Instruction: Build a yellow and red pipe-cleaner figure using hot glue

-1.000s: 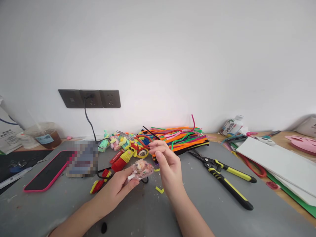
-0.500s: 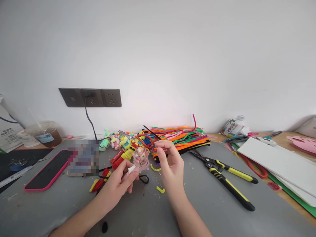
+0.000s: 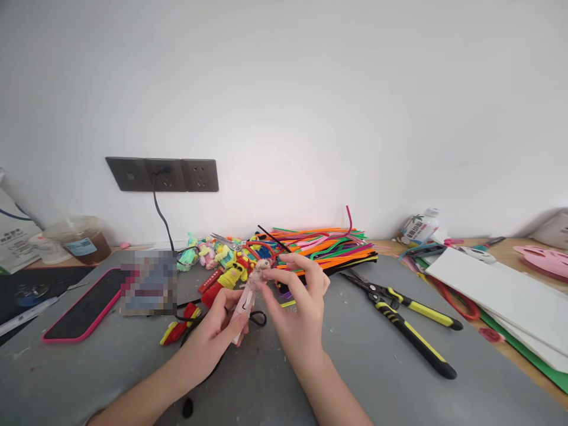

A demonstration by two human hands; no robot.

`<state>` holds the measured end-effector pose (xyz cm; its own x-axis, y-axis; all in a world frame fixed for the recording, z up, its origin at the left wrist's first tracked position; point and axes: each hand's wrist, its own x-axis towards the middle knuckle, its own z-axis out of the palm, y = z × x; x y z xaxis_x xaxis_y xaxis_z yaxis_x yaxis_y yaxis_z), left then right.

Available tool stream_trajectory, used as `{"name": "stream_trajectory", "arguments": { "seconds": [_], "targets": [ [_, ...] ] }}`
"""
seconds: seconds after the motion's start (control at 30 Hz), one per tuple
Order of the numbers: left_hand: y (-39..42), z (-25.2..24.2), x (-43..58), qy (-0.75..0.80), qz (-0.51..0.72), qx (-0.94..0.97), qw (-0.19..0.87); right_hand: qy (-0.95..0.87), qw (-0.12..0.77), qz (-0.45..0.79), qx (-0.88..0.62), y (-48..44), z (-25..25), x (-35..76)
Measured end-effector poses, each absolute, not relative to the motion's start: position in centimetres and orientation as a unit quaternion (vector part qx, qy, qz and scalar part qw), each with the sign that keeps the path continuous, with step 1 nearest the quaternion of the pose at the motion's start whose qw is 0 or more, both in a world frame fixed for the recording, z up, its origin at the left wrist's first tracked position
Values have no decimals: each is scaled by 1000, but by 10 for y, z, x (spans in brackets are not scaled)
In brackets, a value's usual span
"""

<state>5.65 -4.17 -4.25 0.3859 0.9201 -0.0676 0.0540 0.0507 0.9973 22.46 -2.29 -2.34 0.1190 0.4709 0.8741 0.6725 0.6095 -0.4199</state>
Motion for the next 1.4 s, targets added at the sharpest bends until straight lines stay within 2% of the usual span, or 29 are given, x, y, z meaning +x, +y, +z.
{"name": "stream_trajectory", "arguments": {
  "seconds": [0.13, 0.43, 0.77, 1.07, 1.2, 1.4],
  "targets": [
    [-43, -45, 56, 416, 371, 586, 588, -632, 621, -63, -459, -23, -22, 224],
    [-43, -46, 56, 427, 385, 604, 552, -654, 571, -16, -496, -24, -24, 222],
    [-43, -51, 57, 444, 397, 608, 525, -614, 597, 109, -505, -24, -23, 218],
    [-42, -53, 58, 443, 410, 573, 554, -549, 634, 245, -486, -22, -22, 219],
    [-39, -49, 58, 439, 435, 554, 558, -507, 686, 230, -469, -21, -21, 222],
    [-40, -51, 59, 439, 418, 563, 561, -606, 618, 120, -486, -22, -27, 221]
  ]
}}
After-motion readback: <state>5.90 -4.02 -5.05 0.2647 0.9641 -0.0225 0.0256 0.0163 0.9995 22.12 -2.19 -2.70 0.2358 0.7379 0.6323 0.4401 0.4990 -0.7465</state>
